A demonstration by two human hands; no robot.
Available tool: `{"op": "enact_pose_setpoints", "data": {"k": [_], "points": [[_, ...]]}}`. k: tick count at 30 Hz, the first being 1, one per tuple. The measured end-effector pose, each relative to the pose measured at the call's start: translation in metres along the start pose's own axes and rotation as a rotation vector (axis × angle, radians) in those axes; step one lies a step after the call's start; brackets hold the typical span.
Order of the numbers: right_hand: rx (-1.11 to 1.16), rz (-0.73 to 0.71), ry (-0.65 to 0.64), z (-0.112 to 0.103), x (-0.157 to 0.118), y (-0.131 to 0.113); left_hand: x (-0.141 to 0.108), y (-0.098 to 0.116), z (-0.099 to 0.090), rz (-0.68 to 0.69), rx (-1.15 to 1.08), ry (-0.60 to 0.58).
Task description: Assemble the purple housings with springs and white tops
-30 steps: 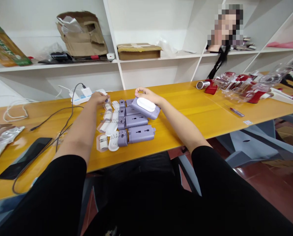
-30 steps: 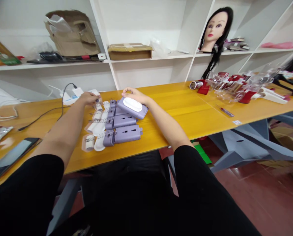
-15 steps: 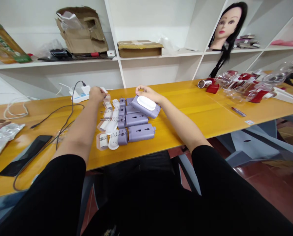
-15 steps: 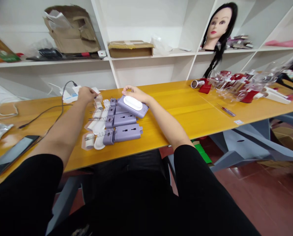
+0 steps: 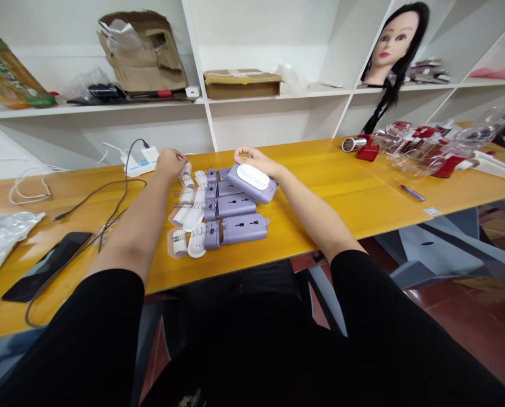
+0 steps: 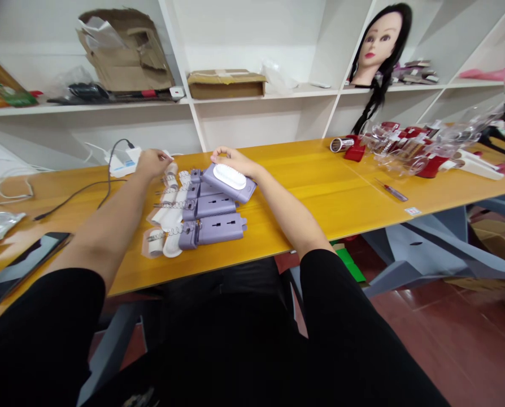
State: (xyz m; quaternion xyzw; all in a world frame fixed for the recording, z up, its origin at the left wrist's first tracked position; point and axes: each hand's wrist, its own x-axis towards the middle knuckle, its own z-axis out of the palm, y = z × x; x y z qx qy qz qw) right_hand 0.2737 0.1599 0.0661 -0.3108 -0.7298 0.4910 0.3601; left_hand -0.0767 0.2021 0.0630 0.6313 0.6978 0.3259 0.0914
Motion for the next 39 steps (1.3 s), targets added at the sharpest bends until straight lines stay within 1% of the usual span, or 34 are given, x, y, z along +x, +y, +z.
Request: {"op": "enact_pose_setpoints", "data": {"k": [1, 3, 5, 6, 8, 9, 11, 13, 14, 16, 19, 23, 25, 28, 30, 33, 34, 36, 39], "points": [[0.008, -0.004, -0.004, 0.001, 0.000, -0.001, -0.002, 0.006, 0.000, 0.028, -0.040, 0.002], [0.030, -0.010, -0.006, 0.003, 0.001, -0.003, -0.007, 0.021, 0.001, 0.086, -0.171, -0.033], [0.049, 0.002, 0.009, 0.007, 0.002, -0.006, -0.016, 0.038, 0.002, 0.117, -0.252, -0.058], [0.058, 0.016, 0.022, 0.010, 0.003, -0.008, -0.023, 0.046, 0.002, 0.126, -0.381, -0.082], [0.077, 0.050, 0.049, 0.015, 0.004, -0.012, -0.042, 0.057, 0.000, 0.165, -0.610, -0.198], [0.085, 0.064, 0.056, 0.018, 0.005, -0.014, -0.053, 0.061, -0.003, 0.207, -0.682, -0.273], [0.093, 0.083, 0.035, 0.022, 0.006, -0.019, -0.078, 0.062, -0.011, 0.329, -0.729, -0.422], [0.075, 0.095, -0.038, 0.024, 0.005, -0.024, -0.102, 0.058, -0.019, 0.457, -0.695, -0.524], [0.052, 0.100, -0.087, 0.025, 0.005, -0.027, -0.112, 0.055, -0.022, 0.499, -0.670, -0.551], [-0.016, 0.111, -0.182, 0.025, 0.006, -0.030, -0.128, 0.046, -0.024, 0.523, -0.642, -0.567], [-0.102, 0.118, -0.264, 0.029, 0.009, -0.034, -0.142, 0.034, -0.020, 0.525, -0.637, -0.519], [-0.125, 0.116, -0.355, 0.040, 0.012, -0.039, -0.149, 0.025, -0.007, 0.580, -0.579, -0.438], [-0.144, 0.101, -0.354, 0.042, 0.012, -0.043, -0.150, 0.025, -0.002, 0.607, -0.576, -0.406], [-0.188, 0.070, -0.297, 0.036, 0.007, -0.049, -0.154, 0.023, 0.001, 0.633, -0.629, -0.356], [-0.206, 0.004, -0.235, 0.030, 0.000, -0.054, -0.155, 0.019, 0.001, 0.630, -0.696, -0.323], [-0.255, -0.215, -0.135, 0.030, -0.017, -0.063, -0.154, 0.010, 0.004, 0.608, -0.785, -0.219], [-0.296, -0.293, -0.123, 0.033, -0.023, -0.066, -0.153, 0.007, 0.006, 0.606, -0.802, -0.173], [-0.405, -0.404, -0.126, 0.044, -0.035, -0.070, -0.151, 0.004, 0.010, 0.617, -0.831, -0.099], [-0.518, -0.470, -0.061, 0.058, -0.046, -0.070, -0.153, 0.005, 0.015, 0.646, -0.871, -0.067]]}}
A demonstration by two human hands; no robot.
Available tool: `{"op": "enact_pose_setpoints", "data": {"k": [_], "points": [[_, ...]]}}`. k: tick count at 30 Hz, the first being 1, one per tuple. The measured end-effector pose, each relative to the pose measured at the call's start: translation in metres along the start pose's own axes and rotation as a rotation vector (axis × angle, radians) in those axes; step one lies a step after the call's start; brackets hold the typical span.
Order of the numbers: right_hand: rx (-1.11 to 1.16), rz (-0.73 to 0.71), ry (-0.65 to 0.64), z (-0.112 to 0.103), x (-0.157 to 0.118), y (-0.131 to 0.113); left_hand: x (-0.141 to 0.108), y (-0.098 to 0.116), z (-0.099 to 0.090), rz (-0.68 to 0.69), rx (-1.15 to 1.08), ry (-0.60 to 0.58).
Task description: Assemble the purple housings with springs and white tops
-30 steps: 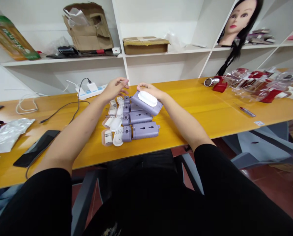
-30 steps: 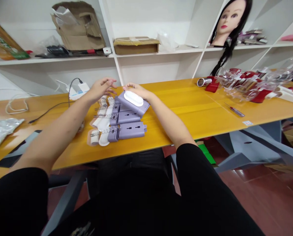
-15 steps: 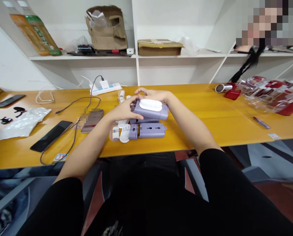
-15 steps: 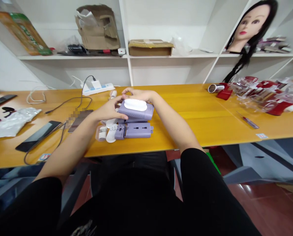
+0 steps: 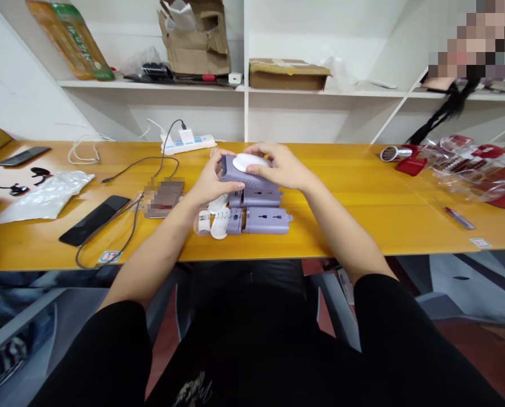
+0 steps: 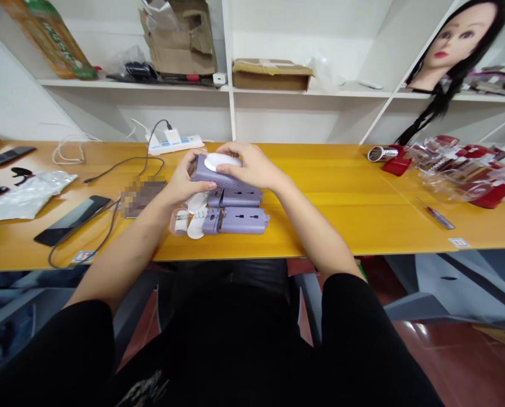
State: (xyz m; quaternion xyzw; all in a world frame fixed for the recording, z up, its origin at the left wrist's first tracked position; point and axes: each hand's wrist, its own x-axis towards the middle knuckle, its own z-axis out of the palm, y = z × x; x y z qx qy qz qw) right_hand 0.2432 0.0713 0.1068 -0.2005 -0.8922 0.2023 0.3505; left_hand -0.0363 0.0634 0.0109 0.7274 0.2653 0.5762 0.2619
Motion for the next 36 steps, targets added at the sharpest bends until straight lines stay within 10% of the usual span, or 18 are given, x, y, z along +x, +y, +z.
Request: {"op": "enact_pose_setpoints", "data": {"k": [16, 36], "points": [[-0.028, -0.113, 0.260, 0.029, -0.016, 0.027, -0.006, 0.007, 0.019, -0.009, -0.017, -0.062], [-0.192, -0.209, -0.092, 0.010, -0.021, -0.013, -0.008, 0.028, 0.024, -0.066, -0.044, -0.079]]}}
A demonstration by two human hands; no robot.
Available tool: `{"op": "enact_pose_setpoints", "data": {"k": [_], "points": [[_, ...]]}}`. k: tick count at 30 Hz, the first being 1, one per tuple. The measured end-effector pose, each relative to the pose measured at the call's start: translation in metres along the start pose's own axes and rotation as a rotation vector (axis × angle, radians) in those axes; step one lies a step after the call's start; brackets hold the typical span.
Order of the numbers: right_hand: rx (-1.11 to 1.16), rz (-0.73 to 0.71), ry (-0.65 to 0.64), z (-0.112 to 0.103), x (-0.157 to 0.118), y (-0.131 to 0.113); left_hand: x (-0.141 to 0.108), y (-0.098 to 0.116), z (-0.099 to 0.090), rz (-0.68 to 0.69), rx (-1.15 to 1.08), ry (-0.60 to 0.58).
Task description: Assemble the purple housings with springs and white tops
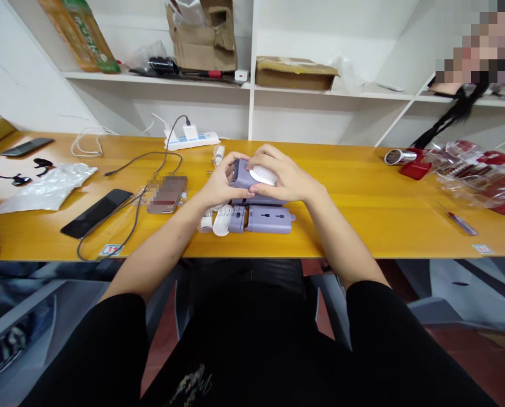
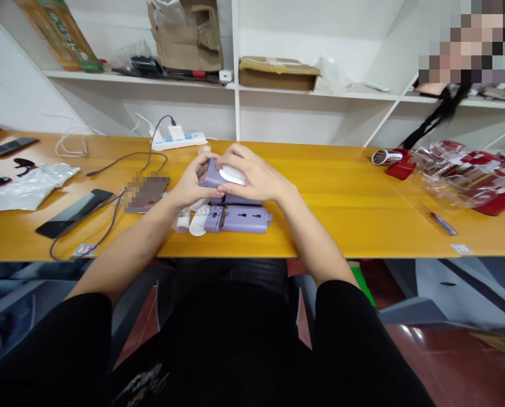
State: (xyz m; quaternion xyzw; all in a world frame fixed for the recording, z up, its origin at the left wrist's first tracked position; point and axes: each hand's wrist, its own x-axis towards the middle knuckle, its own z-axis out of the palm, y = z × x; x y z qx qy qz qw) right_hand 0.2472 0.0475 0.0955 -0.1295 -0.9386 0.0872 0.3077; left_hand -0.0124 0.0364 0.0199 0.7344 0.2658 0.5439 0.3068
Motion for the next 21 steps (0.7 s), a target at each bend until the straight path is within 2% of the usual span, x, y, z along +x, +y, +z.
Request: {"op": "enact_pose_setpoints", "data": {"k": [4, 7, 12, 16, 21], "points": [[0.002, 0.010, 0.021, -0.002, -0.001, -0.002, 0.003, -0.004, 0.003, 0.002, -0.005, -0.008], [0.035, 0.036, 0.043, -0.010, -0.006, 0.000, 0.006, -0.003, 0.004, -0.001, 0.001, -0.007], [0.067, 0.147, 0.056, -0.027, -0.013, 0.000, 0.006, 0.005, -0.004, 0.010, 0.004, -0.007], [0.099, 0.210, 0.103, -0.026, -0.010, 0.002, 0.004, 0.005, -0.013, 0.004, 0.019, -0.003], [0.116, 0.210, 0.156, -0.021, -0.004, 0.004, 0.004, 0.005, -0.016, 0.000, 0.017, -0.007]]}}
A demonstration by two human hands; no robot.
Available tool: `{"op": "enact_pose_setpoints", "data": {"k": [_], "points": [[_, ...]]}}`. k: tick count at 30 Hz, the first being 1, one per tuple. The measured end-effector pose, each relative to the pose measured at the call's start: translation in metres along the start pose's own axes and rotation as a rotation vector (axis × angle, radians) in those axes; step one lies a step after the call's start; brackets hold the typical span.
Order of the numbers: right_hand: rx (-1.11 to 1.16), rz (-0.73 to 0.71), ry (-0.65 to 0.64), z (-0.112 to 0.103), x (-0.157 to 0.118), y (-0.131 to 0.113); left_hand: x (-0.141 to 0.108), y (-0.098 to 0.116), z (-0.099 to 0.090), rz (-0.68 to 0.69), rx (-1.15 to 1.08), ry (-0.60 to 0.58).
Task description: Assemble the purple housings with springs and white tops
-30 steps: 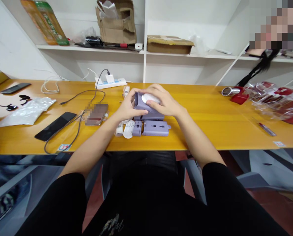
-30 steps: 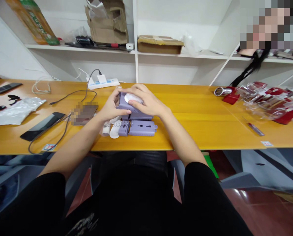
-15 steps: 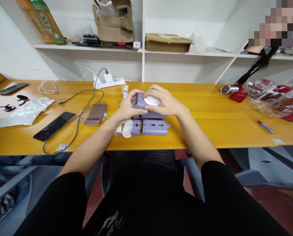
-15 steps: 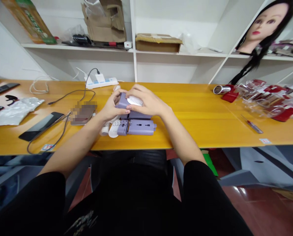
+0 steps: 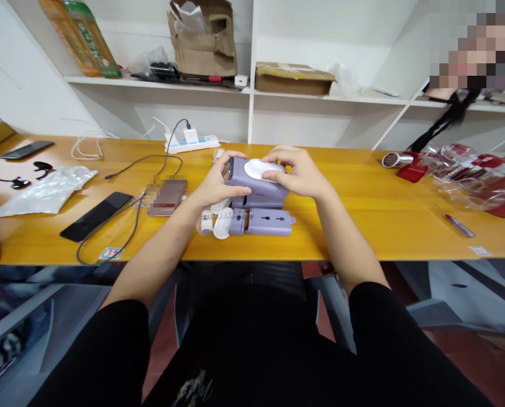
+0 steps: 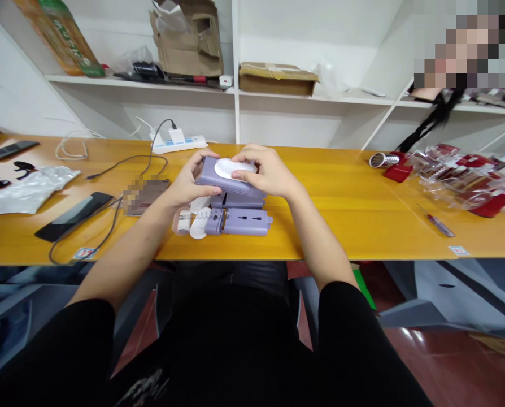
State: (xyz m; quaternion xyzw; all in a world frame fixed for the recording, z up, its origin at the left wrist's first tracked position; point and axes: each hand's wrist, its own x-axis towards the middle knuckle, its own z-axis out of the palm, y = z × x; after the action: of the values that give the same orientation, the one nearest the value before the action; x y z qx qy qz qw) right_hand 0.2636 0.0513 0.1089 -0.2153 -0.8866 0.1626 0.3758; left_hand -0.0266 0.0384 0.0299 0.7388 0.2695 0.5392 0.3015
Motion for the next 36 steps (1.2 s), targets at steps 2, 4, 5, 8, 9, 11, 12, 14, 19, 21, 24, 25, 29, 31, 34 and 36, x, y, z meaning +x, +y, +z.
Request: {"op": "enact_pose_setpoints", "data": {"k": [2, 4, 5, 8, 9, 11, 12, 14, 19, 21, 24, 25, 29, 31, 34, 36], "points": [[-0.012, -0.007, 0.006, 0.000, 0.000, -0.002, 0.000, 0.001, -0.001, -0.008, -0.003, 0.000], [-0.033, -0.015, 0.011, 0.000, 0.000, -0.005, -0.001, 0.001, -0.002, -0.013, 0.002, 0.005], [-0.043, -0.017, 0.012, 0.000, 0.000, -0.007, -0.001, 0.001, -0.002, -0.010, 0.005, 0.009], [-0.073, -0.012, 0.022, 0.001, -0.001, -0.014, -0.002, -0.001, -0.003, 0.008, -0.009, 0.015], [-0.081, -0.005, 0.033, 0.001, -0.001, -0.015, -0.002, -0.002, -0.002, 0.011, -0.019, 0.014], [-0.087, 0.015, 0.063, 0.001, -0.001, -0.019, -0.002, -0.004, -0.001, 0.010, -0.035, 0.009], [-0.081, 0.031, 0.082, 0.000, -0.001, -0.019, -0.002, -0.005, -0.001, 0.009, -0.035, 0.007], [-0.040, 0.079, 0.130, -0.003, 0.000, -0.019, -0.001, -0.007, -0.004, 0.007, -0.022, 0.012], [0.169, 0.254, 0.239, -0.017, 0.017, 0.008, 0.006, -0.012, -0.036, 0.037, 0.016, 0.182], [0.254, 0.328, 0.286, -0.022, 0.034, 0.031, 0.010, -0.017, -0.054, 0.031, 0.018, 0.289], [0.394, 0.445, 0.304, -0.016, 0.069, 0.071, 0.013, -0.024, -0.076, 0.019, -0.003, 0.458], [0.424, 0.492, 0.298, -0.009, 0.082, 0.083, 0.014, -0.026, -0.081, 0.021, -0.006, 0.511], [0.381, 0.691, 0.292, 0.034, 0.132, 0.118, 0.018, -0.038, -0.092, 0.052, 0.022, 0.650], [0.259, 0.790, 0.285, 0.057, 0.154, 0.128, 0.020, -0.045, -0.094, 0.074, 0.025, 0.675], [0.077, 0.907, 0.218, 0.083, 0.178, 0.135, 0.020, -0.055, -0.094, 0.110, 0.030, 0.676], [0.004, 0.938, 0.131, 0.095, 0.188, 0.136, 0.020, -0.060, -0.092, 0.129, 0.022, 0.679]]}}
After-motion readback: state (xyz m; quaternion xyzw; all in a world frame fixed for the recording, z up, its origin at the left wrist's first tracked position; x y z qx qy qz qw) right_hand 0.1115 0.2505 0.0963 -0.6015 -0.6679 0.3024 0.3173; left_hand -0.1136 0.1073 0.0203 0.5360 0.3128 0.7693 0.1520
